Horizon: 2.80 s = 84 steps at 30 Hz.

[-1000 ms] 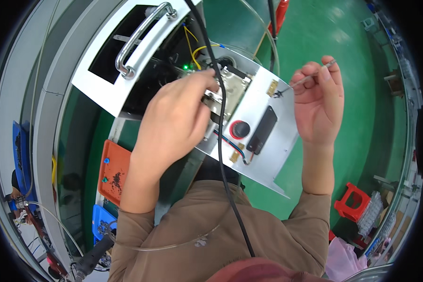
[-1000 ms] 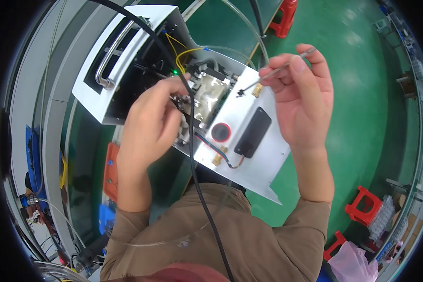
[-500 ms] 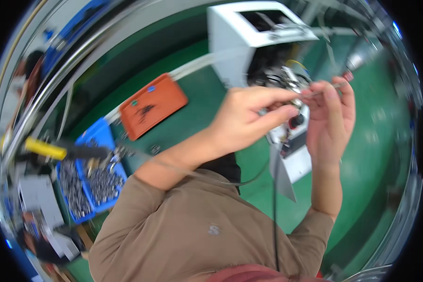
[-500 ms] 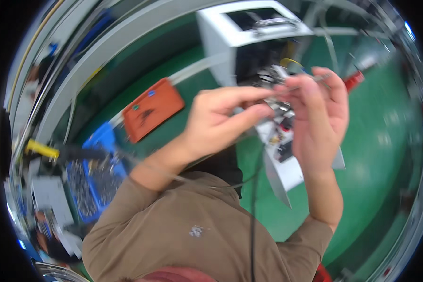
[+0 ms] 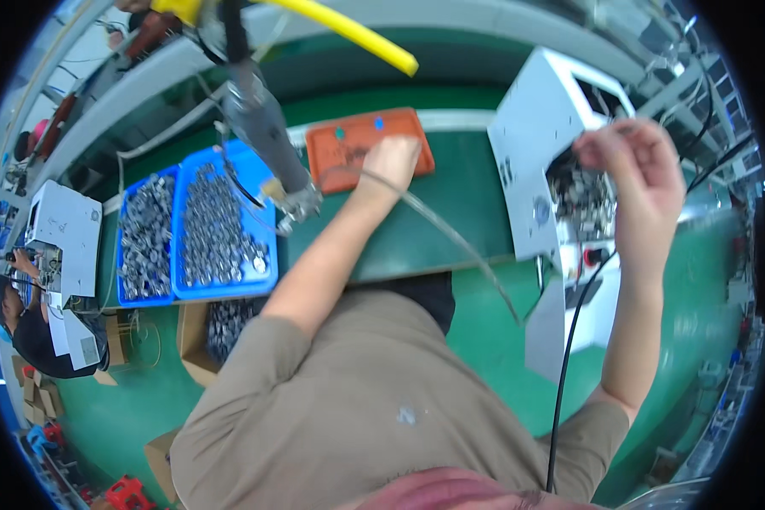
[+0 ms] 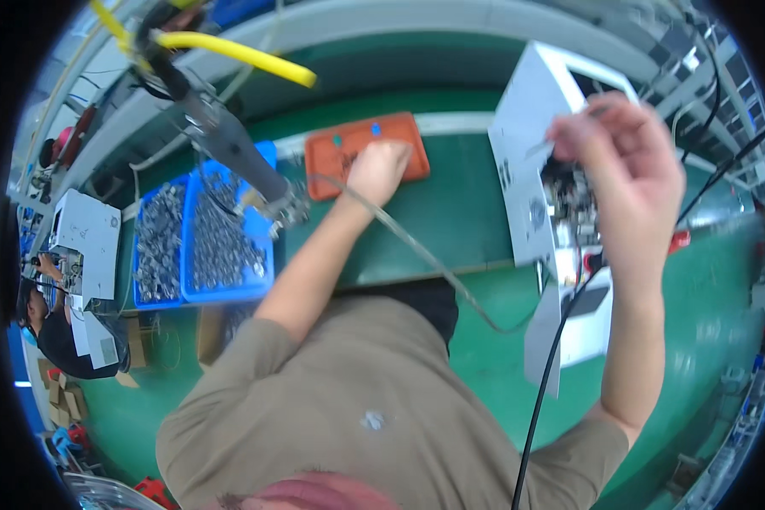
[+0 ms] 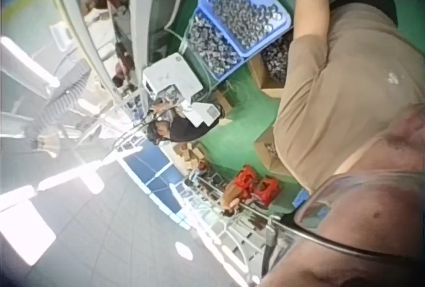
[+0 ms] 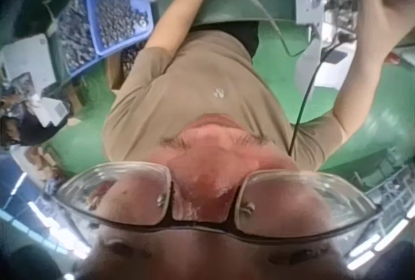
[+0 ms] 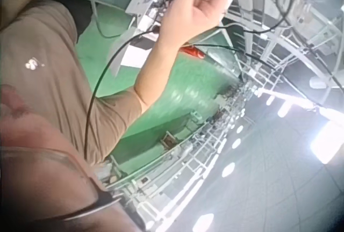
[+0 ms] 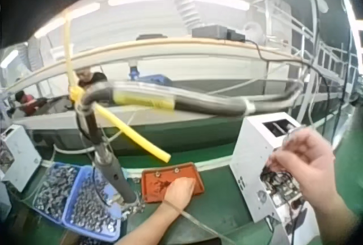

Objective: Assembling small components using a handheld press tool and a specialized assembly machine in a manufacturing environment.

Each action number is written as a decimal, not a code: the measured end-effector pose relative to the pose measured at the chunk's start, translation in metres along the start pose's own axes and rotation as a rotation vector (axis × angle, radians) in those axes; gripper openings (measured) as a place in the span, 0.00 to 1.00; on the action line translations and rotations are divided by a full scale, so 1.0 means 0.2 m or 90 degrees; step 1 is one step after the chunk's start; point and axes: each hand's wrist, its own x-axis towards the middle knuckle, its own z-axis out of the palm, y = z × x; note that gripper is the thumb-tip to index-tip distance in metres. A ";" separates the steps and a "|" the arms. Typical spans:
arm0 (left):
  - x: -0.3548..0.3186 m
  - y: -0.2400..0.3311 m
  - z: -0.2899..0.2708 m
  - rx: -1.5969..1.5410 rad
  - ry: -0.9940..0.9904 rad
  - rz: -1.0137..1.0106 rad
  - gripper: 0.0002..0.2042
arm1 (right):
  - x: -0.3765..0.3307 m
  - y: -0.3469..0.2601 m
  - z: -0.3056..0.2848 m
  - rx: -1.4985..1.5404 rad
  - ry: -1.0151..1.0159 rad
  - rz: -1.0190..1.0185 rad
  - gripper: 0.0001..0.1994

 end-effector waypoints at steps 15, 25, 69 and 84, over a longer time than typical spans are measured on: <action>-0.10 -0.28 0.02 0.148 0.015 -0.077 0.08 | 1.18 -0.25 0.45 -0.374 0.047 -0.862 0.09; -0.47 0.02 -0.29 -0.111 0.019 0.008 0.15 | 1.82 -0.09 0.51 -0.436 -0.047 -0.486 0.18; -0.50 0.56 -0.36 -0.824 -0.535 0.283 0.19 | -0.76 0.09 -0.44 -0.416 0.554 -0.128 0.15; -0.89 -0.21 -1.04 -0.620 -0.420 0.170 0.12 | -1.41 0.47 -0.22 0.126 0.833 -0.152 0.30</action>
